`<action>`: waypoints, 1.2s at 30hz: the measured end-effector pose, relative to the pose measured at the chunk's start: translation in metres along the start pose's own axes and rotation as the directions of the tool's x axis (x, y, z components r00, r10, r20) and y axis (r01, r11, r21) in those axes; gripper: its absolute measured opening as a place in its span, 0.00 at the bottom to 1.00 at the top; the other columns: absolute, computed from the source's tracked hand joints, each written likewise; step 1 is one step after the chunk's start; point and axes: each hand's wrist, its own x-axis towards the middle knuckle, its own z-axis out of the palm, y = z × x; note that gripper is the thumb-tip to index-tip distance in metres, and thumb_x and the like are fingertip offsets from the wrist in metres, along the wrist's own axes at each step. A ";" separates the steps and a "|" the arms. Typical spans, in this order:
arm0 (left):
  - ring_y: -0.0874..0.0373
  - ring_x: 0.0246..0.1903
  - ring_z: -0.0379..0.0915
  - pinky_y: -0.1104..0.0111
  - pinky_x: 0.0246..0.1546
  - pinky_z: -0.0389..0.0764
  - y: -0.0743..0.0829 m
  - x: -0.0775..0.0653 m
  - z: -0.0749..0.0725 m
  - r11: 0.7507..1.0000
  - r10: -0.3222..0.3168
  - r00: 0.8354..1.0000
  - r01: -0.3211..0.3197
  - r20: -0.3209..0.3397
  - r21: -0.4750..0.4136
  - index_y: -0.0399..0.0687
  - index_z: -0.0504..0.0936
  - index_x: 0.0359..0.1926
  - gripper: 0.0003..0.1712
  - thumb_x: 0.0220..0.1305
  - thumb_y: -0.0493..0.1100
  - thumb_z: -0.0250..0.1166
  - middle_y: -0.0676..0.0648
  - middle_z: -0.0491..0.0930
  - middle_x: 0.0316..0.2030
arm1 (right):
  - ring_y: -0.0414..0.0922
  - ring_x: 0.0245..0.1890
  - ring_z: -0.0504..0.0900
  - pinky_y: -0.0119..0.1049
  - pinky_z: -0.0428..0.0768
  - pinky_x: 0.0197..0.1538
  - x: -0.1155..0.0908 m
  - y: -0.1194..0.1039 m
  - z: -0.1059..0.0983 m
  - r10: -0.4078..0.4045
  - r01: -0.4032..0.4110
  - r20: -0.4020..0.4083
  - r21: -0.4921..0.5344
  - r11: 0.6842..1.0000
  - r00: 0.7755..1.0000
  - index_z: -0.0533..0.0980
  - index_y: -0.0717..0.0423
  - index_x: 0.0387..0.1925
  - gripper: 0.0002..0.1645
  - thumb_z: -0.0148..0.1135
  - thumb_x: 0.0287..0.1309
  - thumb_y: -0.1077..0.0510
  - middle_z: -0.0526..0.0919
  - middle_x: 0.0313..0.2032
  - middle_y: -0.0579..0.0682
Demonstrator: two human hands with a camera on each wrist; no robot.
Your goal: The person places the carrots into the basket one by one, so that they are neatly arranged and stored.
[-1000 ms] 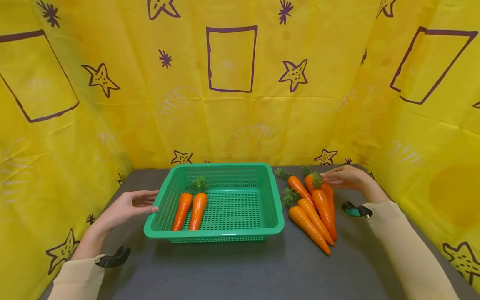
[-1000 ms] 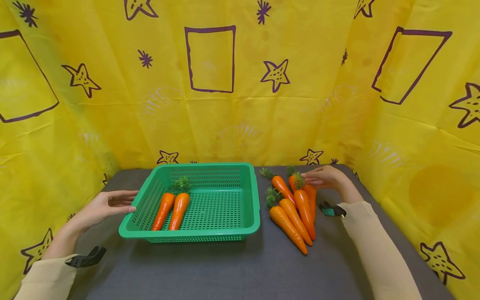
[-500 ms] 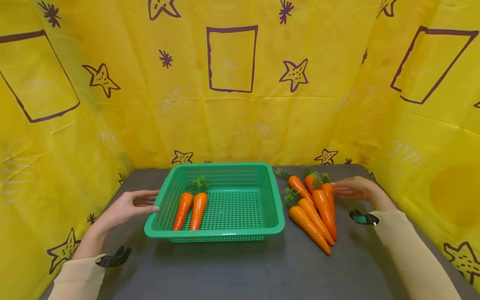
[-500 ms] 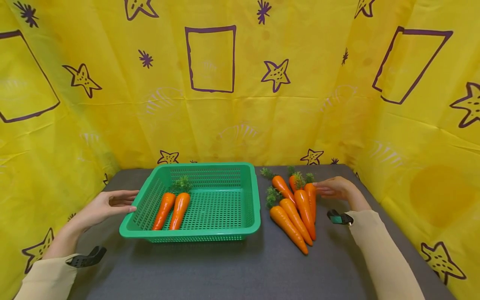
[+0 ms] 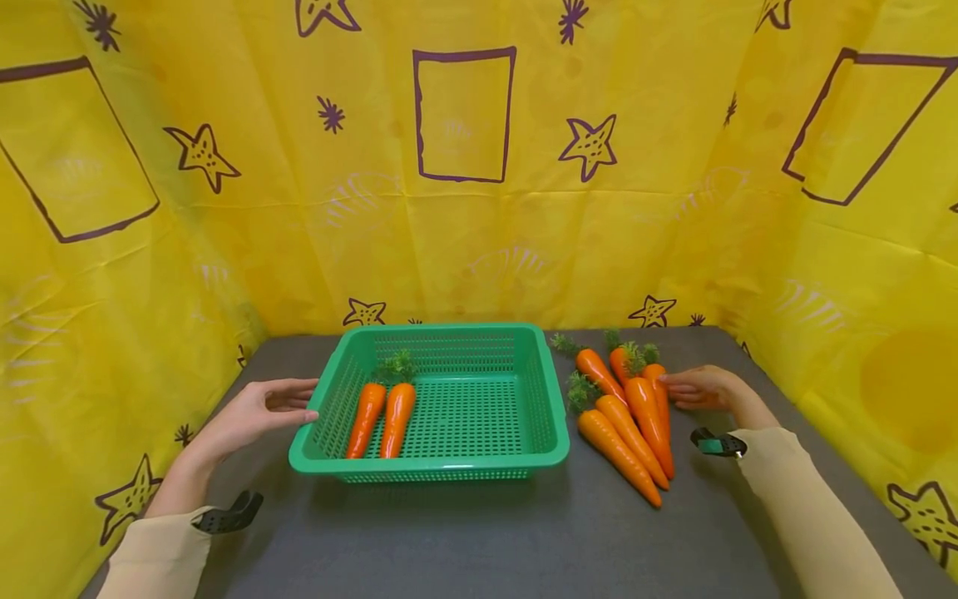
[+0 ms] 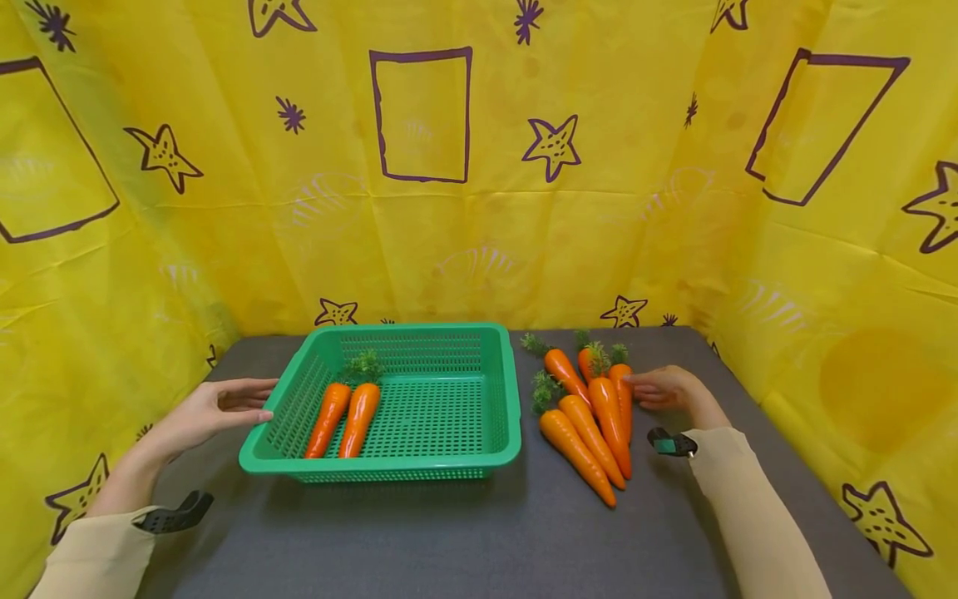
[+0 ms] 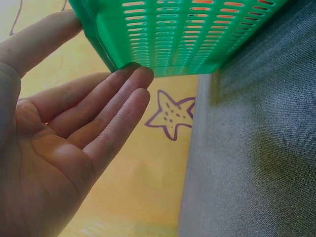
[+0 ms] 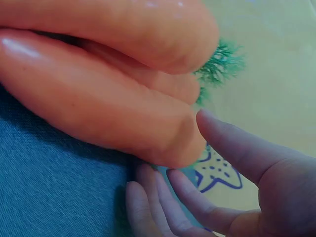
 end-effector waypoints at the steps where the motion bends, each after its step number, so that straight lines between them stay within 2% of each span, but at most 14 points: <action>1: 0.66 0.45 0.80 0.72 0.42 0.80 0.000 0.000 0.000 1.000 0.000 1.000 0.000 -0.001 0.003 0.41 0.71 0.63 0.33 0.60 0.49 0.67 0.39 0.78 0.54 | 0.33 0.36 0.80 0.37 0.80 0.52 0.000 0.001 0.001 0.007 -0.007 -0.006 -0.002 1.000 1.000 0.55 0.76 0.65 0.40 0.57 0.64 0.52 0.82 0.33 0.40; 4: 0.66 0.45 0.79 0.72 0.42 0.80 0.000 0.000 0.000 1.000 -0.002 1.000 0.002 -0.001 0.007 0.41 0.71 0.63 0.33 0.60 0.49 0.67 0.40 0.78 0.54 | 0.34 0.38 0.79 0.39 0.78 0.55 0.001 0.001 0.006 0.016 -0.017 -0.023 -0.043 0.999 1.000 0.52 0.76 0.66 0.45 0.58 0.64 0.48 0.81 0.37 0.44; 6: 0.66 0.45 0.79 0.72 0.42 0.80 0.000 0.000 0.000 1.000 -0.003 1.000 0.003 0.000 0.008 0.41 0.71 0.63 0.33 0.60 0.49 0.67 0.39 0.78 0.54 | 0.41 0.45 0.80 0.42 0.76 0.58 0.002 0.002 0.009 0.017 -0.020 -0.038 -0.085 0.996 0.999 0.50 0.77 0.67 0.49 0.57 0.63 0.45 0.81 0.45 0.57; 8: 0.66 0.45 0.79 0.72 0.42 0.80 -0.001 0.001 0.000 1.000 -0.003 1.000 0.003 0.001 0.009 0.41 0.70 0.63 0.33 0.60 0.49 0.67 0.40 0.79 0.54 | 0.44 0.49 0.79 0.44 0.74 0.60 0.003 0.003 0.012 0.019 -0.027 -0.066 -0.123 0.992 0.998 0.49 0.77 0.67 0.52 0.58 0.61 0.43 0.74 0.55 0.68; 9: 0.66 0.45 0.80 0.72 0.42 0.80 -0.001 0.001 0.000 1.000 -0.003 1.000 0.003 0.001 0.008 0.41 0.70 0.63 0.33 0.59 0.49 0.67 0.40 0.79 0.53 | 0.48 0.52 0.78 0.45 0.74 0.60 0.003 0.003 0.014 0.021 -0.031 -0.077 -0.137 0.990 0.997 0.49 0.77 0.67 0.53 0.58 0.61 0.42 0.69 0.60 0.70; 11: 0.66 0.45 0.80 0.73 0.42 0.80 -0.001 0.001 0.000 1.000 -0.001 1.000 0.001 0.000 0.010 0.41 0.71 0.63 0.33 0.59 0.49 0.67 0.40 0.79 0.53 | 0.50 0.54 0.77 0.45 0.74 0.60 0.003 0.003 0.016 0.020 -0.036 -0.101 -0.162 0.986 0.995 0.50 0.77 0.67 0.53 0.59 0.60 0.41 0.62 0.65 0.71; 17: 0.67 0.45 0.79 0.72 0.42 0.80 -0.001 0.001 0.000 1.000 -0.009 1.000 0.009 -0.005 0.018 0.42 0.71 0.63 0.34 0.59 0.50 0.67 0.40 0.78 0.54 | 0.38 0.40 0.80 0.42 0.80 0.52 0.003 0.000 0.018 0.017 -0.048 -0.150 -0.209 0.977 0.989 0.56 0.77 0.65 0.48 0.60 0.60 0.44 0.72 0.58 0.69; 20: 0.68 0.45 0.79 0.72 0.42 0.79 -0.001 0.001 0.001 1.000 -0.016 1.000 0.016 -0.006 0.018 0.42 0.70 0.63 0.34 0.59 0.51 0.67 0.40 0.77 0.56 | 0.36 0.36 0.80 0.41 0.81 0.50 0.002 0.000 0.019 0.027 -0.062 -0.167 -0.208 0.976 0.986 0.56 0.78 0.64 0.47 0.60 0.60 0.46 0.76 0.53 0.66; 23: 0.68 0.45 0.79 0.72 0.42 0.79 -0.001 0.000 0.001 1.000 -0.015 1.000 0.015 -0.009 0.021 0.42 0.70 0.63 0.35 0.59 0.51 0.68 0.40 0.77 0.56 | 0.35 0.33 0.80 0.40 0.81 0.49 0.002 -0.001 0.020 0.041 -0.075 -0.182 -0.185 0.980 0.982 0.49 0.81 0.65 0.51 0.61 0.60 0.47 0.80 0.45 0.59; 27: 0.69 0.45 0.79 0.72 0.42 0.80 -0.001 0.000 0.000 1.000 -0.008 1.000 0.008 -0.010 0.022 0.42 0.70 0.63 0.34 0.59 0.51 0.68 0.40 0.77 0.55 | 0.34 0.29 0.79 0.38 0.82 0.47 0.001 -0.003 0.022 0.051 -0.080 -0.198 -0.143 0.986 0.979 0.36 0.83 0.66 0.60 0.62 0.59 0.48 0.79 0.37 0.49; 36: 0.68 0.45 0.79 0.72 0.42 0.80 -0.002 0.001 0.000 1.000 -0.005 1.000 0.005 -0.006 0.016 0.42 0.71 0.63 0.34 0.59 0.50 0.67 0.40 0.79 0.53 | 0.33 0.29 0.78 0.35 0.83 0.43 -0.001 -0.003 0.024 0.037 -0.067 -0.214 -0.137 0.988 0.976 0.37 0.84 0.66 0.59 0.62 0.59 0.49 0.75 0.40 0.54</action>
